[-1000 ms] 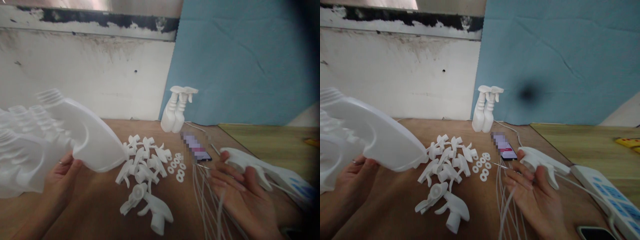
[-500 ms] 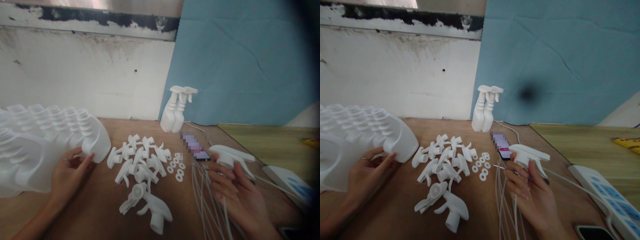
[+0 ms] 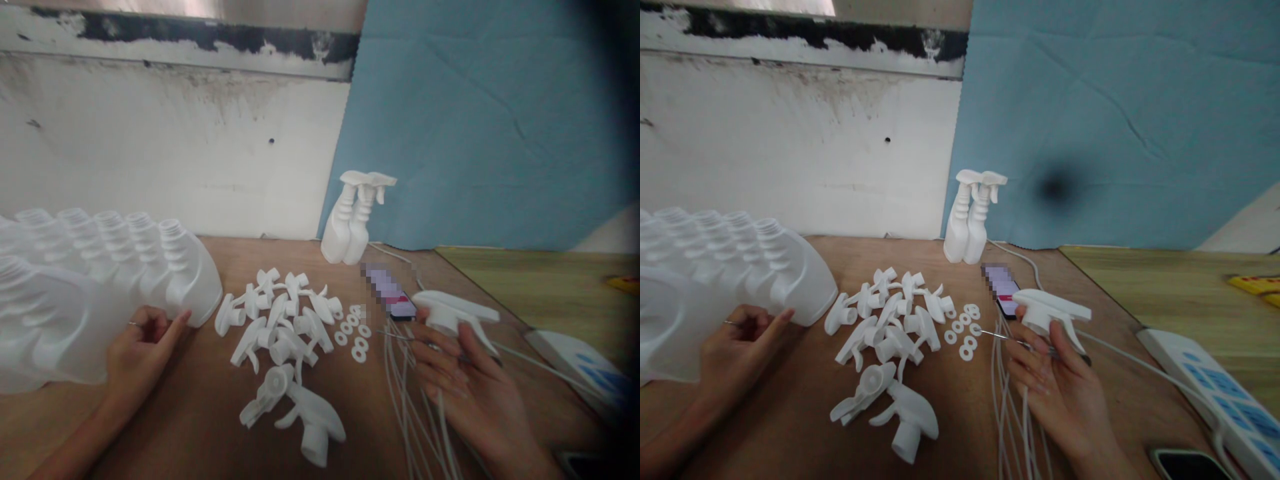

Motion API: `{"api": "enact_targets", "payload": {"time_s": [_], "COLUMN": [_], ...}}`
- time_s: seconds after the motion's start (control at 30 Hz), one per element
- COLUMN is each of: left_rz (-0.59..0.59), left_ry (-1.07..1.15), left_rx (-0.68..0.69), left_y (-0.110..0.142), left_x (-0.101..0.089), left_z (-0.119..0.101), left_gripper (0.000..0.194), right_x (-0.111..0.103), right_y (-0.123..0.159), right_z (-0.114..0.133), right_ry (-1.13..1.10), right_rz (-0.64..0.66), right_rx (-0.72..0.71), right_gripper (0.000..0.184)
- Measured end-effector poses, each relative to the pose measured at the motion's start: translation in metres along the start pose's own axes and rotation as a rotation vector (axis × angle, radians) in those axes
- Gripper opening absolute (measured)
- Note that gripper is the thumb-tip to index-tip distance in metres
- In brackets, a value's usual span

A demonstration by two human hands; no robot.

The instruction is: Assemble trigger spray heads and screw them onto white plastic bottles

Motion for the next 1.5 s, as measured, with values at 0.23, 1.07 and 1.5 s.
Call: {"api": "enact_targets", "payload": {"time_s": [0.23,1.07,1.5], "left_rz": [0.440,0.516,0.436], "left_ry": [0.106,0.102,0.080], "left_rx": [-0.002,0.046,1.140], "left_y": [0.016,0.014,0.145], "left_x": [0.055,0.070,0.028], "left_z": [-0.008,-0.018,-0.156], "left_gripper": [0.058,0.074,0.034], "right_x": [-0.013,-0.047,-0.033], "right_y": [-0.003,-0.011,-0.010], "right_z": [-0.010,-0.013,0.035], "right_ry": [-0.014,0.307,0.687], "right_rz": [-0.067,-0.202,-0.259], "right_rx": [0.089,0.130,-0.296], "right_gripper": [0.030,0.037,0.035]}}
Point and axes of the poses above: each hand's wrist, its own y-axis away from the middle knuckle, its own x-axis out of the palm, z = x × y, the point moved 10 cm from there along -y, towards the middle knuckle, and after that the axes turned 2 degrees about z, right-handed, at the moved point
